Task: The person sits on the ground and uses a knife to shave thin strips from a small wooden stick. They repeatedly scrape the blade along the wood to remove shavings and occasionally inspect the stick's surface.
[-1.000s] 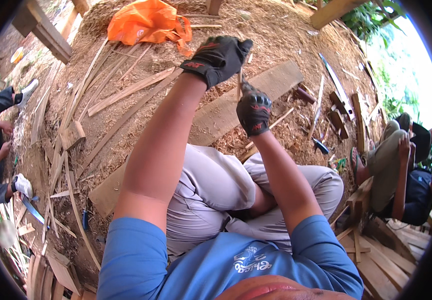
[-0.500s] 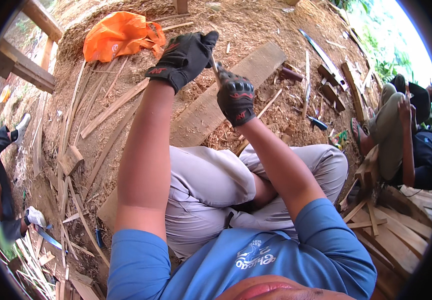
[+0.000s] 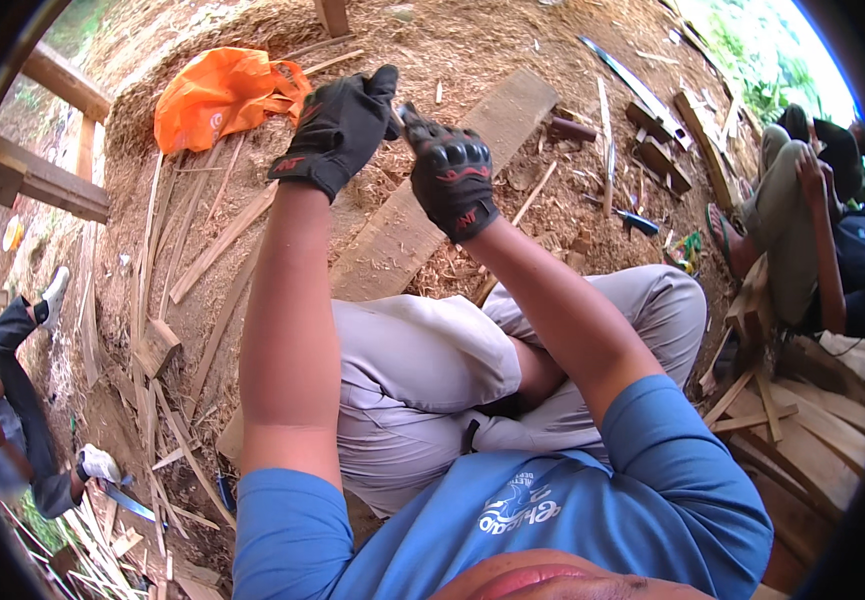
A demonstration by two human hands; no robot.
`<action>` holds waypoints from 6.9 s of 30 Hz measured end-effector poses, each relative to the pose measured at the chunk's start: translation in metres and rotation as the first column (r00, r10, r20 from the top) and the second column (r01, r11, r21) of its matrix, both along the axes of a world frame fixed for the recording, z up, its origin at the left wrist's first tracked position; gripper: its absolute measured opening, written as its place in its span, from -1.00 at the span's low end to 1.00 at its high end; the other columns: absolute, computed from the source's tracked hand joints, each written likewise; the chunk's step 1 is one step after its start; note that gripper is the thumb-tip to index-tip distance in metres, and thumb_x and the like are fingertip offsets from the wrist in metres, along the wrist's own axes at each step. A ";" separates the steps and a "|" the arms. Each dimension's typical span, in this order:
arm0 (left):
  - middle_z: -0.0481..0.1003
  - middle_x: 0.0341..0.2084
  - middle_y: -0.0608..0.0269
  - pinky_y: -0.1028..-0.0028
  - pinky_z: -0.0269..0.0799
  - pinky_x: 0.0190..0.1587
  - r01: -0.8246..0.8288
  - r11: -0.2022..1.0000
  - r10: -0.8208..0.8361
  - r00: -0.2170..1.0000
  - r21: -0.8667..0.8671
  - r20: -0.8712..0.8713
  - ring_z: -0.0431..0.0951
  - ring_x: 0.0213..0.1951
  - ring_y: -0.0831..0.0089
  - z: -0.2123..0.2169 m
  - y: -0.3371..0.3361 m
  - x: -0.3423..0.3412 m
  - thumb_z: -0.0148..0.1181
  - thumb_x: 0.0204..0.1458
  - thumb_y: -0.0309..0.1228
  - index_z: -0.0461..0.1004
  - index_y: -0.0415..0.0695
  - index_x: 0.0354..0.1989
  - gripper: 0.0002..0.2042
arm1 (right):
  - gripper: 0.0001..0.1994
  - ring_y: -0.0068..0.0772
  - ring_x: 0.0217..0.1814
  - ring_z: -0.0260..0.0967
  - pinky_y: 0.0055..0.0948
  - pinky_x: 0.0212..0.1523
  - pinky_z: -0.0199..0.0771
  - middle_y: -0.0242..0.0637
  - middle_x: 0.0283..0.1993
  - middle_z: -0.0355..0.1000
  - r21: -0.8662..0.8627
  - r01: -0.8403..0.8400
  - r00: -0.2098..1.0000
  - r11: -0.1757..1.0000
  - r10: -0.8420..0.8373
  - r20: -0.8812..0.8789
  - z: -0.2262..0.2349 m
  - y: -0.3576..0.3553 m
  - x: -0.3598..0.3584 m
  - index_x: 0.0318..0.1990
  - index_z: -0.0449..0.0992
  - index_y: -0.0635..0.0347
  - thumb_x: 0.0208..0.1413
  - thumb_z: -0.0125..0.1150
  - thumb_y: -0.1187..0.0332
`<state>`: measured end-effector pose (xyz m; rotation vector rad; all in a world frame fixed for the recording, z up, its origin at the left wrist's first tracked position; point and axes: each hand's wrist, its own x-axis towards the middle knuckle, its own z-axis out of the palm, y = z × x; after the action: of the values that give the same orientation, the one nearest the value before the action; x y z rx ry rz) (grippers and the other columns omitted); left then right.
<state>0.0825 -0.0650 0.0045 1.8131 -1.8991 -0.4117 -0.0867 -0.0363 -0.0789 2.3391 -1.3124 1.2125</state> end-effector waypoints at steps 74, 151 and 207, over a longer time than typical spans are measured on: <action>0.68 -0.51 0.13 0.14 0.58 -0.04 0.003 1.000 -0.002 1.000 -0.030 0.025 0.70 -0.28 0.02 0.004 0.013 -0.006 -0.27 0.40 0.26 0.77 0.01 -0.49 -0.24 | -0.64 -0.21 -0.32 0.63 -0.20 -0.21 0.58 -0.11 -0.20 0.67 0.019 -0.009 0.999 1.000 0.009 0.034 0.011 0.011 -0.006 0.14 0.63 0.10 0.19 0.15 0.46; 0.68 -0.48 0.05 0.11 0.56 0.00 0.121 0.973 -0.140 0.987 0.198 0.082 0.69 -0.26 -0.03 0.034 0.021 -0.032 -0.43 0.45 0.19 0.71 -0.12 -0.45 -0.19 | -0.56 0.22 -0.11 0.57 0.01 -0.13 0.55 0.14 -0.11 0.59 0.754 -0.068 0.981 0.653 -0.093 0.170 -0.056 0.025 -0.046 0.29 0.53 0.04 0.27 0.07 0.50; 0.65 -0.31 -0.23 -0.04 0.55 -0.01 0.131 0.985 -0.136 0.990 0.111 0.040 0.66 -0.17 -0.22 0.037 0.036 -0.023 -0.31 0.46 -0.02 0.66 -0.24 -0.28 -0.36 | -0.43 0.04 0.23 0.55 -0.12 0.23 0.49 0.18 0.21 0.53 0.482 -0.259 0.913 0.837 0.049 0.406 0.032 0.035 0.009 0.39 0.40 0.29 0.21 -0.15 0.71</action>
<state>0.0593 -0.0294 0.0414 1.7831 -2.0750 -0.5320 -0.0776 -0.0016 -0.0464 2.7215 -1.8063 1.5858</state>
